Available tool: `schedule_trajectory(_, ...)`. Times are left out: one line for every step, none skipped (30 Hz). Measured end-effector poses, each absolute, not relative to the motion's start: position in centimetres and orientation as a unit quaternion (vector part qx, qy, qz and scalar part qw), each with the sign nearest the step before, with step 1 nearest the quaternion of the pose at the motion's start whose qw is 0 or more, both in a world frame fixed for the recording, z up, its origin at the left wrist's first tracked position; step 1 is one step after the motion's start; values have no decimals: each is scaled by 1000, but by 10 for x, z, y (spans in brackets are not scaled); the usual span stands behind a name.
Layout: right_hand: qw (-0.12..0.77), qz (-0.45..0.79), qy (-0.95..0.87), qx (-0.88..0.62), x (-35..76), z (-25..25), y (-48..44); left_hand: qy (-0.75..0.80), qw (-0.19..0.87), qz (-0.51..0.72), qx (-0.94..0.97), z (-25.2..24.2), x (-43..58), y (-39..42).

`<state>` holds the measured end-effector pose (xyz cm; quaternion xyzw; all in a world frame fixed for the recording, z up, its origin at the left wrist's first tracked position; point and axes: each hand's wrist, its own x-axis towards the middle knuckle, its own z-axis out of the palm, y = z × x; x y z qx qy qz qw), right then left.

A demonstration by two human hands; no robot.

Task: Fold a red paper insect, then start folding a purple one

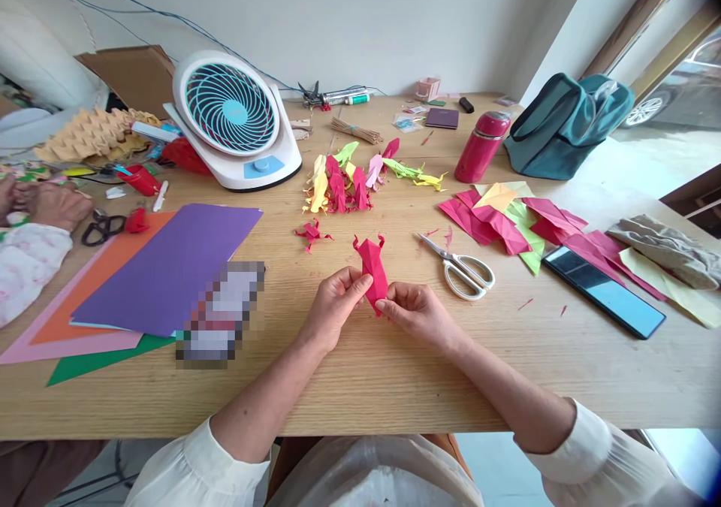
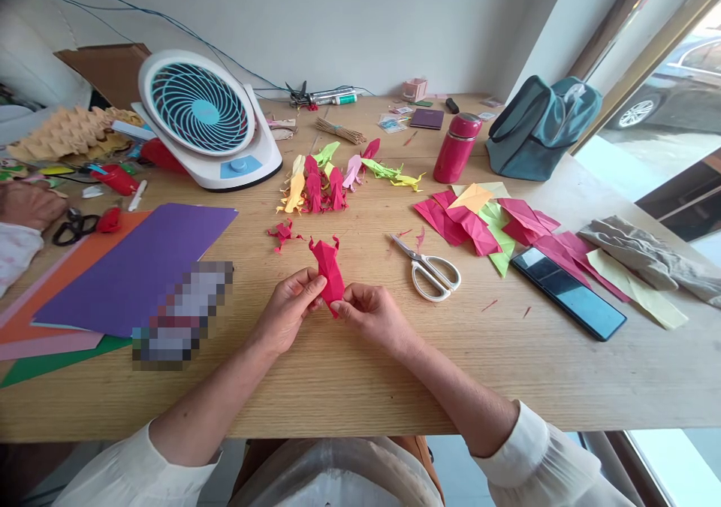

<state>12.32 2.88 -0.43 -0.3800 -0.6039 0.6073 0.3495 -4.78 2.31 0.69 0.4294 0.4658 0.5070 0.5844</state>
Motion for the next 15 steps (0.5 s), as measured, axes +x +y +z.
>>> schedule_trajectory(347, 605, -607, -381, 123, -3, 29, 464, 584, 504, 436, 7, -48, 23)
schedule_trajectory(342, 602, -613, -381, 124, -3, 29, 463, 581, 505, 440, 7, -47, 23)
schedule_trajectory(337, 599, -619, -380, 124, -2, 29, 462, 576, 510, 442, 7, -47, 23)
schedule_trajectory(333, 598, -623, -379, 125, -2, 29, 462, 569, 519, 440, 7, -47, 23)
schedule_trajectory(331, 599, -625, -376, 125, -3, 29, 463, 562, 531, 434, 7, -47, 23)
schedule_trajectory(329, 603, -623, -374, 125, -3, 28, 463, 557, 542, 427, 7, -47, 23)
schedule_trajectory(329, 608, -620, -371, 125, -4, 28, 461, 554, 552, 419, 7, -47, 23)
schedule_trajectory(330, 614, -615, -369, 125, -6, 28, 459, 552, 561, 413, 7, -48, 24)
schedule_trajectory(332, 619, -610, -367, 124, -8, 28, 456, 552, 567, 408, 8, -47, 24)
schedule_trajectory(335, 624, -604, -366, 123, -10, 28, 453, 554, 570, 405, 8, -47, 23)
schedule_trajectory(340, 628, -598, -364, 122, -11, 27, 452, 556, 570, 402, 9, -47, 23)
schedule_trajectory(347, 631, -592, -362, 121, -13, 27, 452, 559, 569, 400, 9, -46, 23)
schedule_trajectory(354, 634, -586, -360, 120, -14, 27, 454, 561, 567, 397, 10, -46, 22)
schedule_trajectory(359, 637, -580, -359, 119, -15, 27, 456, 563, 564, 395, 10, -45, 22)
schedule_trajectory(362, 640, -577, -357, 118, -15, 26, 459, 565, 562, 393, 10, -45, 22)
